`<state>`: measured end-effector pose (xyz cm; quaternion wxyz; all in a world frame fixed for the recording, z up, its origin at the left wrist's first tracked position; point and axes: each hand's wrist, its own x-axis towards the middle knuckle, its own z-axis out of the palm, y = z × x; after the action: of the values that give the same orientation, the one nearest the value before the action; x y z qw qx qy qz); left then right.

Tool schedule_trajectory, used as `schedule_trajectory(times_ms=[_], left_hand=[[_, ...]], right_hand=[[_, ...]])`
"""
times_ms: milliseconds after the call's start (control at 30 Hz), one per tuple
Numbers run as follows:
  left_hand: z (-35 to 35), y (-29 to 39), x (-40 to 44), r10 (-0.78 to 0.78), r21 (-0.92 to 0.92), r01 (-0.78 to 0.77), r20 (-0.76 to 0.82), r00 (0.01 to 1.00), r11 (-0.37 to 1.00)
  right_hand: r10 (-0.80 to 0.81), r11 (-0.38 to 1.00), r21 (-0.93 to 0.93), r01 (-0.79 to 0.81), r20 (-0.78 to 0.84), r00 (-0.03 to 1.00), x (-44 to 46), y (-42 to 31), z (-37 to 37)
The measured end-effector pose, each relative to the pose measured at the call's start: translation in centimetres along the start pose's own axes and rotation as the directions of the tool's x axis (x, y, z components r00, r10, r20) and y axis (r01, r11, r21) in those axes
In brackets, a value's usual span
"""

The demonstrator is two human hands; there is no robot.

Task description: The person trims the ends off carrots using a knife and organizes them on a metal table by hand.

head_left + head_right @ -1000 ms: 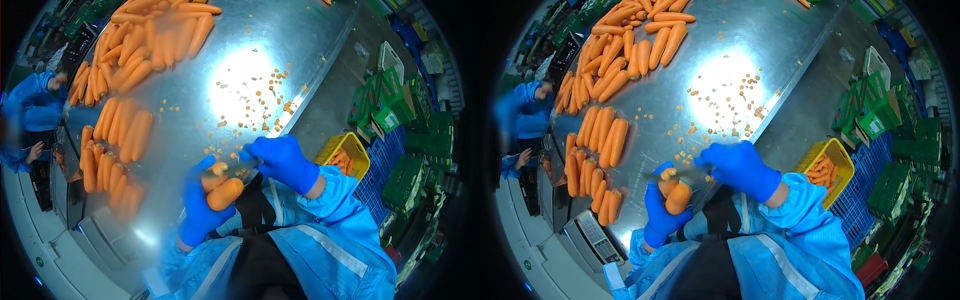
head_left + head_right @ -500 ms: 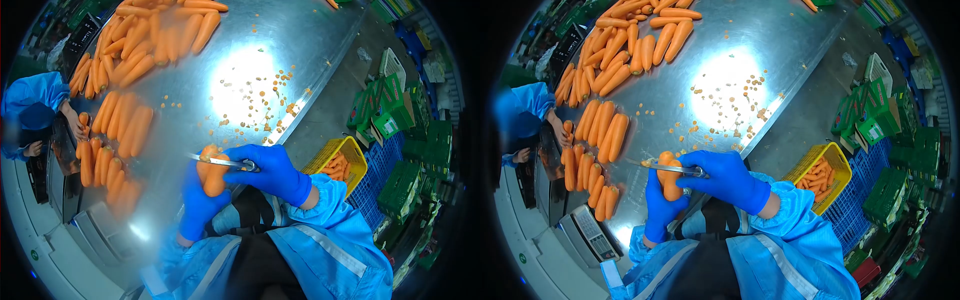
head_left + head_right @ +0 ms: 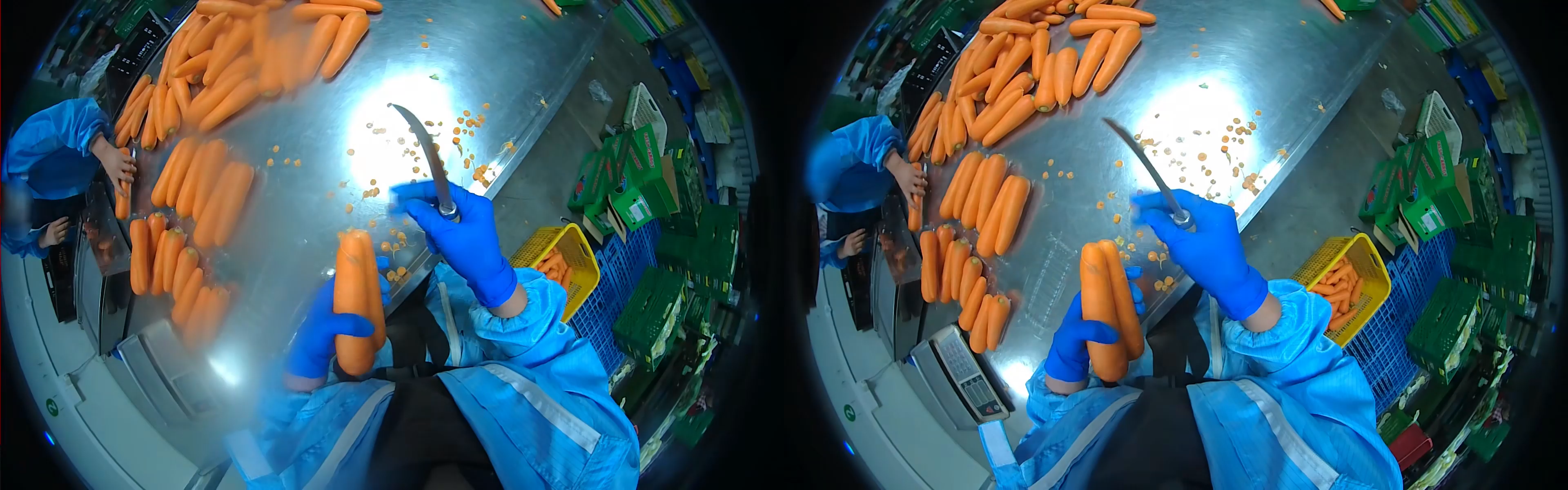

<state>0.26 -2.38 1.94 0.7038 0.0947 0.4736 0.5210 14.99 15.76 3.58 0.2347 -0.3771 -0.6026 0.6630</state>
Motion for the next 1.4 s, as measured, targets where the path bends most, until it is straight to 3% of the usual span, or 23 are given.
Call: schedule_trajectory(times_ms=[100,167,233,267,367,467,567,600,667,700,767,833,900,933,967,1000,1067,1167,1267,1333,1400], left_hand=[[1.0,0.0,0.0,-0.041,-0.152,0.042,0.012,0.999,0.987],[1.6,0.1,0.1,-0.037,-0.193,0.035,-0.007,0.999,0.981],[1.6,0.0,0.2,-0.05,-0.213,0.049,0.004,0.999,0.976],[1.5,0.0,0.2,-0.056,-0.222,0.057,0.009,0.998,0.973],[0.7,-0.7,0.9,-0.062,-0.188,0.071,0.057,0.996,0.98],[1.8,-0.6,1.5,-0.153,-0.084,0.155,0.034,0.988,0.984],[1.9,-2.3,3.1,-0.154,-0.174,0.157,0.032,0.988,0.972],[2.1,-2.9,3.6,-0.166,-0.359,0.158,0.009,0.986,0.92],[0.9,-3.5,5.5,-0.133,-0.558,0.086,-0.044,0.99,0.826],[0.1,-3.5,6.4,-0.115,-0.641,0.04,-0.076,0.99,0.766],[-1.3,-3.2,7.4,0.054,-0.563,-0.148,-0.18,0.982,0.813],[-2.5,-2.7,7.8,0.179,-0.508,-0.261,-0.205,0.962,0.821],[-3.2,-2.4,8.2,0.179,-0.628,-0.236,-0.155,0.972,0.741],[-3.7,-2.4,8.3,0.186,-0.672,-0.216,-0.116,0.976,0.709],[-3.9,-2.5,8.4,0.196,-0.714,-0.191,-0.077,0.978,0.673],[-3.8,-2.6,8.4,0.176,-0.716,-0.181,-0.083,0.981,0.675],[-3.4,-3.0,8.2,0.137,-0.716,-0.162,-0.094,0.986,0.679],[-3.1,-4.1,8.4,0.101,-0.752,-0.202,-0.179,0.979,0.627],[-3.9,-2.4,6.6,0.114,-0.58,-0.183,-0.154,0.982,0.794],[-4.5,0.1,3.3,0.243,-0.147,-0.299,-0.314,0.918,0.943],[-6.4,1.1,0.9,0.383,0.286,-0.275,-0.454,0.805,0.918]], right_hand=[[-0.127,0.991,-0.03,0.128,0.015,0.992,-0.1,0.2,0.0],[-0.102,0.993,-0.039,0.112,0.194,0.976,-0.3,0.0,-0.4],[-0.166,0.976,-0.093,0.195,0.257,0.952,-0.3,0.4,-0.1],[-0.087,0.992,-0.068,0.107,0.245,0.966,-0.3,0.4,-0.1],[-0.089,0.995,0.057,0.078,0.241,0.966,-0.4,0.6,0.5],[-0.079,0.987,-0.107,0.124,0.353,0.932,-1.0,0.9,0.7],[0.032,0.996,0.071,-0.054,0.272,0.962,-1.6,1.7,-0.1],[0.092,0.99,0.077,-0.114,0.243,0.966,-2.2,0.7,-0.8],[0.146,0.976,0.144,-0.163,0.122,0.982,-3.8,0.4,-3.3],[0.12,0.977,0.174,-0.126,0.045,0.992,-4.5,1.0,-5.1],[0.027,0.978,0.206,0.001,-0.132,0.991,-6.1,2.9,-8.9],[0.209,0.978,0.065,-0.2,-0.387,0.898,-8.2,1.1,-12.8],[0.062,0.986,-0.107,-0.127,-0.473,0.879,-10.0,2.4,-16.7],[-0.012,0.95,-0.282,-0.133,-0.461,0.887,-11.0,3.5,-19.0],[-0.083,0.883,-0.449,-0.137,-0.437,0.896,-12.0,4.7,-21.1],[0.066,0.753,-0.555,-0.354,-0.471,0.88,-13.0,5.4,-23.0],[0.312,0.328,-0.667,-0.669,-0.593,0.743,-14.7,6.7,-25.1],[0.131,0.379,-0.739,-0.557,-0.553,0.823,-15.5,9.3,-23.7],[0.206,0.525,-0.681,-0.511,-0.48,0.852,-12.8,9.8,-18.8],[0.231,0.613,-0.66,-0.434,-0.376,0.897,-11.3,10.0,-16.1],[0.195,0.662,-0.658,-0.36,-0.313,0.929,-10.0,10.1,-13.5]])
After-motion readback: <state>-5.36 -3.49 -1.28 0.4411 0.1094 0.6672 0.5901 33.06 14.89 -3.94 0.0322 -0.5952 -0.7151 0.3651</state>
